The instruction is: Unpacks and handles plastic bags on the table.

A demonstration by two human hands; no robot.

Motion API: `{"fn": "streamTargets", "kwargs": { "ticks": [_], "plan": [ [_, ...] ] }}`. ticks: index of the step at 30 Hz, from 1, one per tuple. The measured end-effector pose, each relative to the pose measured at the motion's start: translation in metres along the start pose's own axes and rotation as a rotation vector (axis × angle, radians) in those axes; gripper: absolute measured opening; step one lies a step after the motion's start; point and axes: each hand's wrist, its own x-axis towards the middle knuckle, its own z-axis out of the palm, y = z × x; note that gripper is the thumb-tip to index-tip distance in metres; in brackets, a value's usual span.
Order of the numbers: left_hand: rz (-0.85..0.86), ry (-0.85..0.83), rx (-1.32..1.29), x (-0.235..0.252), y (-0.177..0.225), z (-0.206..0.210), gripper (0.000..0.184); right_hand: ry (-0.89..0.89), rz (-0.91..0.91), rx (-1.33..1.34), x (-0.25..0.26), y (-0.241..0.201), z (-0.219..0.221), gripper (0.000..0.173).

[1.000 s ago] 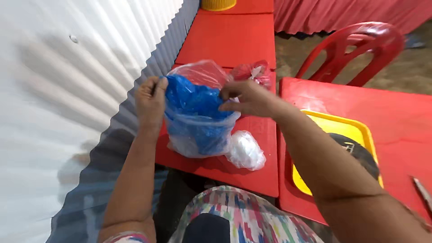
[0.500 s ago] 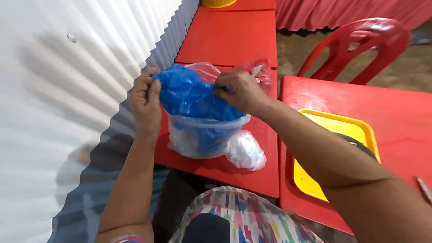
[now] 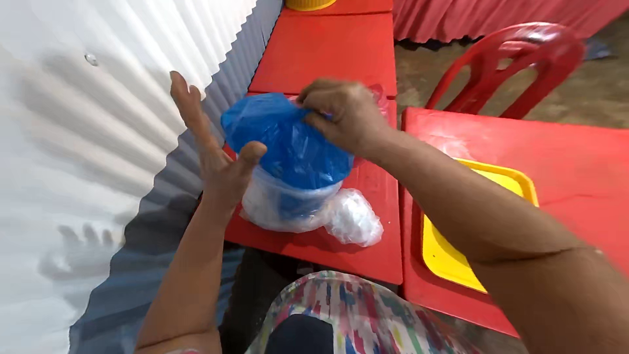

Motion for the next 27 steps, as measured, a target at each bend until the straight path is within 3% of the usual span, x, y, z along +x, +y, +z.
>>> {"fn": "streamTargets", "kwargs": {
  "ticks": [3, 6, 7, 10, 11, 12, 13, 14, 16, 17, 18, 20, 21, 25, 27],
  "plan": [
    [0.045, -0.053, -0.050, -0.008, -0.005, 0.009, 0.109, 0.304, -0.078, 0.020, 0.005, -0.003, -0.012, 0.019],
    [-0.021, -0.001, -0.051, -0.007, 0.001, 0.011, 0.119, -0.062, -0.049, 0.000, -0.005, -0.002, 0.005, 0.019],
    [-0.022, -0.017, -0.006, -0.007, 0.006, 0.009, 0.120, -0.095, -0.041, 0.009, -0.006, -0.001, 0.005, 0.019],
    [0.007, -0.084, 0.048, -0.017, -0.001, 0.012, 0.114, 0.254, -0.057, 0.086, 0.001, -0.003, -0.017, 0.020],
    [-0.011, -0.106, 0.037, -0.022, -0.010, 0.016, 0.108, 0.330, -0.063, 0.089, 0.002, -0.004, -0.018, 0.020],
    [-0.028, -0.104, 0.019, -0.024, -0.022, 0.022, 0.093, 0.285, -0.045, 0.086, 0.001, -0.004, -0.015, 0.020],
    [-0.028, -0.065, -0.012, -0.022, -0.032, 0.029, 0.065, 0.146, 0.001, 0.087, -0.001, -0.004, -0.012, 0.023],
    [-0.049, -0.047, -0.042, -0.018, -0.036, 0.032, 0.039, -0.006, 0.052, 0.099, -0.002, -0.004, -0.009, 0.040],
    [-0.105, -0.040, -0.189, -0.008, -0.027, 0.034, 0.022, -0.155, 0.077, 0.120, 0.001, -0.003, -0.007, 0.090],
    [-0.112, -0.032, -0.289, -0.002, -0.021, 0.034, 0.024, -0.209, 0.065, 0.096, 0.000, -0.003, -0.005, 0.098],
    [-0.101, -0.036, -0.364, 0.001, -0.017, 0.034, 0.026, -0.266, 0.050, 0.082, -0.003, -0.002, 0.001, 0.087],
    [-0.076, -0.076, -0.317, 0.003, -0.011, 0.030, 0.037, -0.313, 0.043, 0.070, -0.011, 0.004, 0.014, 0.036],
    [-0.090, -0.114, -0.249, 0.000, -0.005, 0.027, 0.053, -0.268, 0.060, 0.073, -0.011, 0.009, 0.011, 0.023],
    [-0.087, -0.285, 0.024, -0.027, 0.004, 0.021, 0.109, 0.279, 0.138, 0.054, -0.004, 0.016, -0.020, 0.019],
    [-0.076, -0.365, 0.273, -0.045, -0.011, 0.021, 0.109, 0.105, 0.215, 0.033, -0.011, 0.014, -0.018, 0.025]
  ]
}}
